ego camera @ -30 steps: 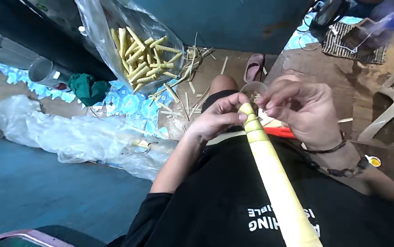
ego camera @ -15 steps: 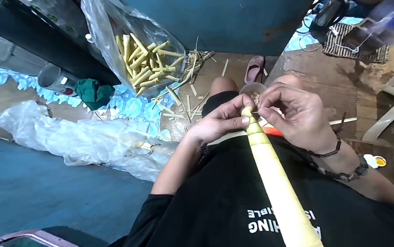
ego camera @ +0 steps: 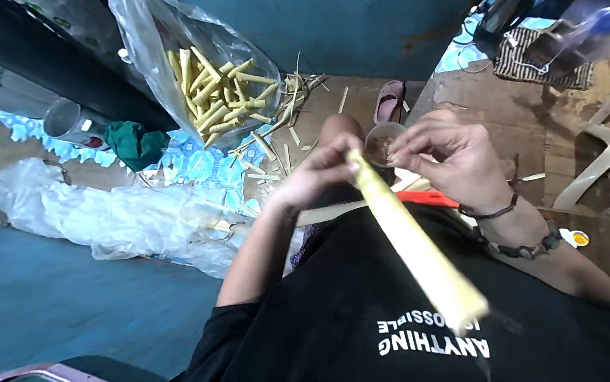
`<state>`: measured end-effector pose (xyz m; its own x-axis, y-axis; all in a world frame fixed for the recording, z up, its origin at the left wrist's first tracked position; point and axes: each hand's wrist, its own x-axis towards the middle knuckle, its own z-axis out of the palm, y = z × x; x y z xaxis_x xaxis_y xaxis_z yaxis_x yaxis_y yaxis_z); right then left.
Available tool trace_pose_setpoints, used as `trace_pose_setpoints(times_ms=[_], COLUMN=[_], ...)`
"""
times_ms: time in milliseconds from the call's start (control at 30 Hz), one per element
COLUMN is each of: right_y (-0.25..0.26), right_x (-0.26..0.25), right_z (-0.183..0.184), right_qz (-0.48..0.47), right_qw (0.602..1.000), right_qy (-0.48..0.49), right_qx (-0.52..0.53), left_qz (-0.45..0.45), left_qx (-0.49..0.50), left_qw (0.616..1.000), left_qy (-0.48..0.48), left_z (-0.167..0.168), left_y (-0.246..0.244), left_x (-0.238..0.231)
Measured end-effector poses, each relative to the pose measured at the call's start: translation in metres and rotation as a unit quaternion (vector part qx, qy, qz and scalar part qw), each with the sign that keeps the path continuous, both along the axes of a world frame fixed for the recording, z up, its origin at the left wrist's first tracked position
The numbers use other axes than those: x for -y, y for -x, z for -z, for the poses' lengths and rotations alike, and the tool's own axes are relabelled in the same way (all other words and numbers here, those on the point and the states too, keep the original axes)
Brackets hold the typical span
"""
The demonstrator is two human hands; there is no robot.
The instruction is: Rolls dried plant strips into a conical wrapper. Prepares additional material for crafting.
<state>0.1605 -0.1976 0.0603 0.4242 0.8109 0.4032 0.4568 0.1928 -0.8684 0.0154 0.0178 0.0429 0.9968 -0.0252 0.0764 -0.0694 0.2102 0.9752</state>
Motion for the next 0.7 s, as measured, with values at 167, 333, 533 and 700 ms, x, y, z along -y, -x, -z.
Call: trace_pose_setpoints(times_ms=[167, 333, 533, 700], right_y=[-0.037, -0.057, -0.052, -0.044], right_x=[0.028, 0.028, 0.017, 0.027], right_z=[0.035, 0.103, 0.104, 0.098], right_qz=[0.11, 0.042, -0.058, -0.058], right_qw=[0.97, 0.893, 0.832, 0.834], right_qy=[0.183, 0.415, 0.51, 0.526], right_qx=[0.119, 0.17, 0.211, 0.159], left_qz=[-0.492, -0.57, -0.342, -0.199], left_qx=[-0.028, -0.123, -0.11, -0.05], left_qw=[0.86, 0.81, 0.926, 0.952], left_qy=[0.129, 0.065, -0.113, -0.228], left_z=[0.008, 0.027, 0.038, 0.038], left_y=[0.035, 0.043, 0.014, -0.002], left_x=[-0.106, -0.096, -0.032, -0.006])
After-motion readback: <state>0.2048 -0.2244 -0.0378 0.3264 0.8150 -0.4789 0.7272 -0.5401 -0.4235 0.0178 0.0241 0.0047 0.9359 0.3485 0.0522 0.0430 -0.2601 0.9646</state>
